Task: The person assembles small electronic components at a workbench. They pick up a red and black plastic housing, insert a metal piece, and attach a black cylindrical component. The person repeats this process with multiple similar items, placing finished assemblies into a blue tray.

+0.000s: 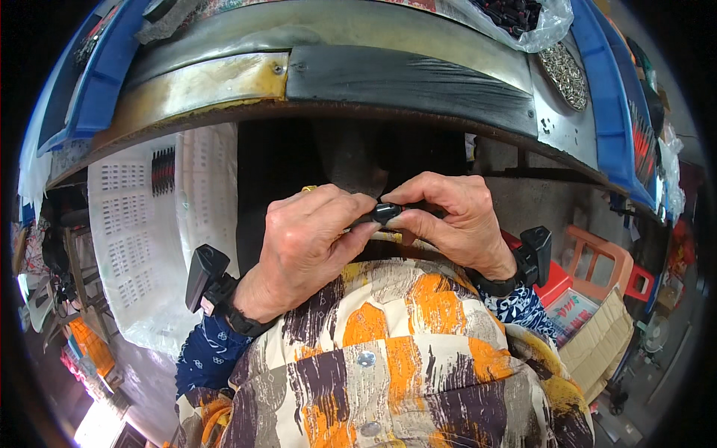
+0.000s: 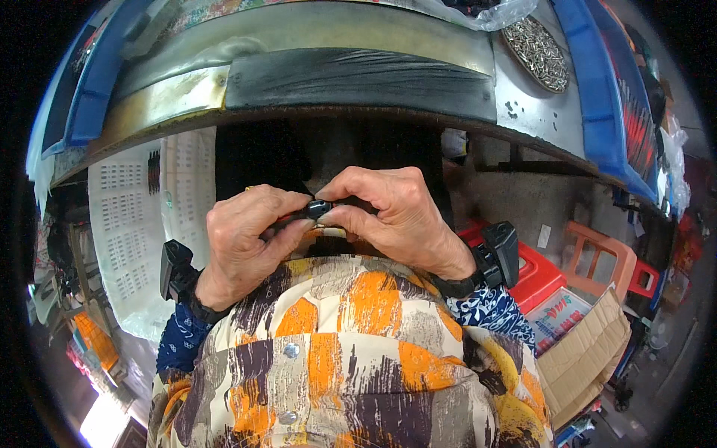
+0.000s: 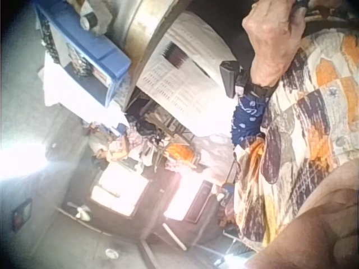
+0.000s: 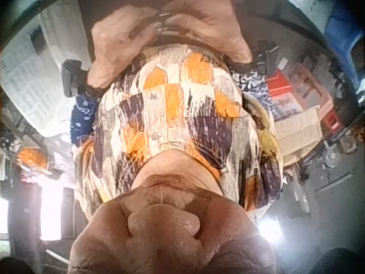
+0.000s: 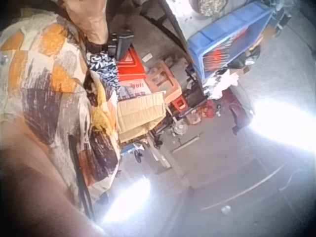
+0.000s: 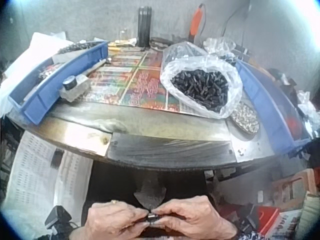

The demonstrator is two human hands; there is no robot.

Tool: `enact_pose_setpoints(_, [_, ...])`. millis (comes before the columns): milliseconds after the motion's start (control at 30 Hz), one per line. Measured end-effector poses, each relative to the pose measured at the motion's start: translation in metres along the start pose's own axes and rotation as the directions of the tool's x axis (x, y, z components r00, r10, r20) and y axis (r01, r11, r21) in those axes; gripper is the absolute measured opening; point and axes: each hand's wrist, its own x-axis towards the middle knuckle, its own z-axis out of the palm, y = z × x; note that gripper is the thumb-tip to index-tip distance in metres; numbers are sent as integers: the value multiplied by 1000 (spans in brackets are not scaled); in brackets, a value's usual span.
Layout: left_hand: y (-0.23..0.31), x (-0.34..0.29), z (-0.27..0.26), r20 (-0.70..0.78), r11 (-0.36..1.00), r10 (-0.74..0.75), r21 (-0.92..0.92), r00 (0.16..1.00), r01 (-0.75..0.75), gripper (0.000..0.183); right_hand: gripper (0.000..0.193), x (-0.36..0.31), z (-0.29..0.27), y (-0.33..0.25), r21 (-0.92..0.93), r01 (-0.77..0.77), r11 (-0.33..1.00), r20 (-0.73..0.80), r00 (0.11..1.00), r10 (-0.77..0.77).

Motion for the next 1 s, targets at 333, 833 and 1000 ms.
enact_pose_setpoints(333, [-4,-4,9,1,1000,-5,-16,1000,5,22,13,-5,6,7,63,-57,996,-23,998,59])
enact_pose_setpoints(833, [7,20,-4,-28,997,47,65,998,-45,27,21,6,-6,-4,89,47,995,-95,995,-39])
enact_pose_setpoints(1000, [12,32,-7,-48,994,74,88,996,-69,27,25,11,-18,-15,-61,126,990,-132,982,-133])
